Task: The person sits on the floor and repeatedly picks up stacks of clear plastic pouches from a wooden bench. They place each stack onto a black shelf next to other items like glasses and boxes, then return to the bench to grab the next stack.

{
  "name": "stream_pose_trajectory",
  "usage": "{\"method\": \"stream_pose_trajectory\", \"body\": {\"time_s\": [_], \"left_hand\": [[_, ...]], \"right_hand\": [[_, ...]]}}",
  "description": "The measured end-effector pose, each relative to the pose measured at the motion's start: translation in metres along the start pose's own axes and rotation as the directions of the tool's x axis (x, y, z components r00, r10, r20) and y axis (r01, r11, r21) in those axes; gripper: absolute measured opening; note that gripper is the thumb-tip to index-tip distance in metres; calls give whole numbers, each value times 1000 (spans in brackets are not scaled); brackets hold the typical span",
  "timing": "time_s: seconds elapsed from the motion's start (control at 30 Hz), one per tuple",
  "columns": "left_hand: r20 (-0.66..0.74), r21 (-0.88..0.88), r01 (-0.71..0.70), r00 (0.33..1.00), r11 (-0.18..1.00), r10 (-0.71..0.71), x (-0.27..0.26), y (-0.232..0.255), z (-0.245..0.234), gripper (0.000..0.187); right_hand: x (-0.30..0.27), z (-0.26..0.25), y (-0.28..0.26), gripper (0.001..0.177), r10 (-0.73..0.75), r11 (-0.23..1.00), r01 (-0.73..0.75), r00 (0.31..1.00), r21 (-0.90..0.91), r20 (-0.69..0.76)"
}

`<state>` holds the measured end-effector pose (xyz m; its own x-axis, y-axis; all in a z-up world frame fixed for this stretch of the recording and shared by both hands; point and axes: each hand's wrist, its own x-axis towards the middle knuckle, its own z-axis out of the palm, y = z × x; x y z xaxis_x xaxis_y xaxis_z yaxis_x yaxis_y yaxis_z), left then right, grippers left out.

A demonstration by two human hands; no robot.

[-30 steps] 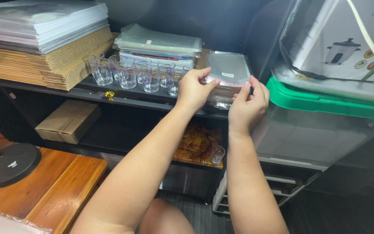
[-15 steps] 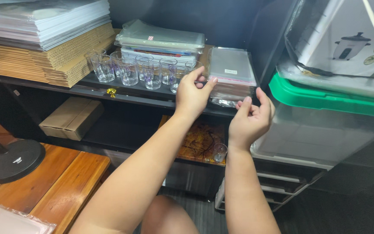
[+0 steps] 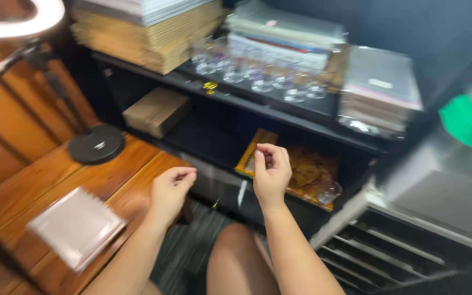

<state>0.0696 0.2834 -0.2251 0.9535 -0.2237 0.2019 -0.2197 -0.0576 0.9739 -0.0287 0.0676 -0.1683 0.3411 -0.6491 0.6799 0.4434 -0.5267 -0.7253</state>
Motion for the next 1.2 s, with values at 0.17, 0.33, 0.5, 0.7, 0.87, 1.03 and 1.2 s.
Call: {"method": "stream_pose_trajectory", "body": {"time_s": [0.17, 0.33, 0.5, 0.7, 0.87, 1.03, 1.2], "left_hand": [[-346, 111, 85, 937, 990, -41, -37, -44, -130, 19], [-623, 224, 301, 775, 927, -101, -83, -121, -229, 16], [-678, 308, 455, 721, 836, -143, -111, -177, -270, 30], [-626, 227, 465, 743, 856, -238, -120, -159, -261, 42], [-592, 267, 518, 754, 813, -285, -122, -161, -268, 46], [-582, 260, 565, 739, 783, -340, -120, -138, -271, 36], [-577, 160, 595, 704, 788, -414, -123, -113, -261, 32]], "right_hand": [[-56, 64, 33, 13, 315, 945, -322, 859, -53, 404], [-116, 109, 26, 12, 477, 852, -497, 611, -163, 631], [-180, 144, 30, 11, 508, 848, -394, 415, -354, 755], [-237, 196, 30, 29, 392, 912, -270, 362, -308, 845], [-252, 224, 39, 38, 413, 909, -220, 361, -355, 836], [-251, 234, 52, 39, 546, 834, -291, 320, -468, 774], [-248, 234, 41, 27, 619, 785, -285, 311, -551, 721]]}}
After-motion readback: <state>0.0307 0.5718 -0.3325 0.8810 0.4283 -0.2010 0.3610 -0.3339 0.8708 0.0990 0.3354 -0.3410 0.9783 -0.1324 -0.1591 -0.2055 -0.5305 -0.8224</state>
